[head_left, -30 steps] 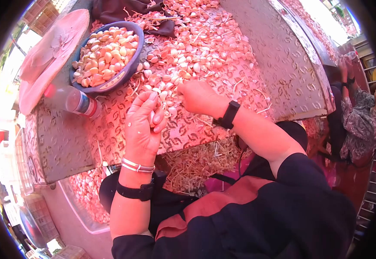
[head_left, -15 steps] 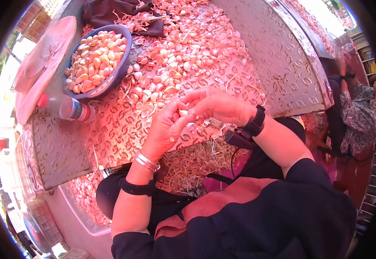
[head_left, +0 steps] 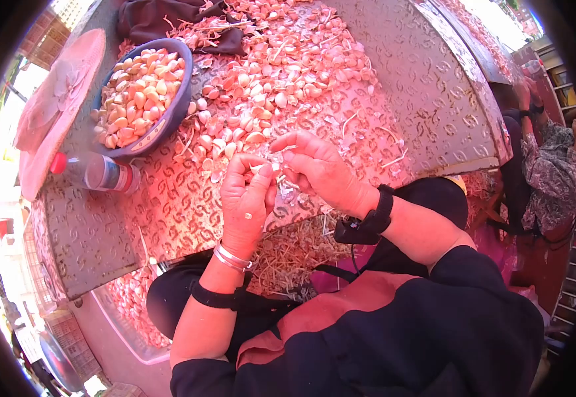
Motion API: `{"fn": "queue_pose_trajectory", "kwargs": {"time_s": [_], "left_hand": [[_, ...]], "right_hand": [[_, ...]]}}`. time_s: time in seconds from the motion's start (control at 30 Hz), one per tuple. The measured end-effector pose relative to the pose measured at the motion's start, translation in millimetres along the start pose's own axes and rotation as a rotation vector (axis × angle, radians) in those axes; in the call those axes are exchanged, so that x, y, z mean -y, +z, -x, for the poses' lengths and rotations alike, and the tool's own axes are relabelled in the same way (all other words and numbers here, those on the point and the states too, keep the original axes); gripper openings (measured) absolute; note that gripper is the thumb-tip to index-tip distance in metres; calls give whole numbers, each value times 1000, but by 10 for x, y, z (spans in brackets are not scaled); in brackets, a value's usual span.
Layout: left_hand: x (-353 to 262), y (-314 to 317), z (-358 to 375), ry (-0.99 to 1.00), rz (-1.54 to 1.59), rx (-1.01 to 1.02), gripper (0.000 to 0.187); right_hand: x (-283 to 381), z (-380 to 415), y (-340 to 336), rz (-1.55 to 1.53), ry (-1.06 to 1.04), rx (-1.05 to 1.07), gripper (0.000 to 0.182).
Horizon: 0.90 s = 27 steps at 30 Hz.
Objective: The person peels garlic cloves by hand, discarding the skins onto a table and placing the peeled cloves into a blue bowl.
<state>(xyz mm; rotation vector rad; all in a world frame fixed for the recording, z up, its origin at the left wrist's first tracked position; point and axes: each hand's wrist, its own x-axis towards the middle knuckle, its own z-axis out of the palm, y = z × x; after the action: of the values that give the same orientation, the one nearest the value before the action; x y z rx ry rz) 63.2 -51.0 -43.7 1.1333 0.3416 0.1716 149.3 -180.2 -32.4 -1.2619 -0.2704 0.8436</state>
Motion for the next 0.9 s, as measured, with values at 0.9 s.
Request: {"fn": "queue_pose_trajectory", "kwargs": {"time_s": [0.9], "left_hand": [[-173,-404,-132,-285,479,-92,12]], "right_hand": [[48,-587,-325,169,223,100,31]]}}
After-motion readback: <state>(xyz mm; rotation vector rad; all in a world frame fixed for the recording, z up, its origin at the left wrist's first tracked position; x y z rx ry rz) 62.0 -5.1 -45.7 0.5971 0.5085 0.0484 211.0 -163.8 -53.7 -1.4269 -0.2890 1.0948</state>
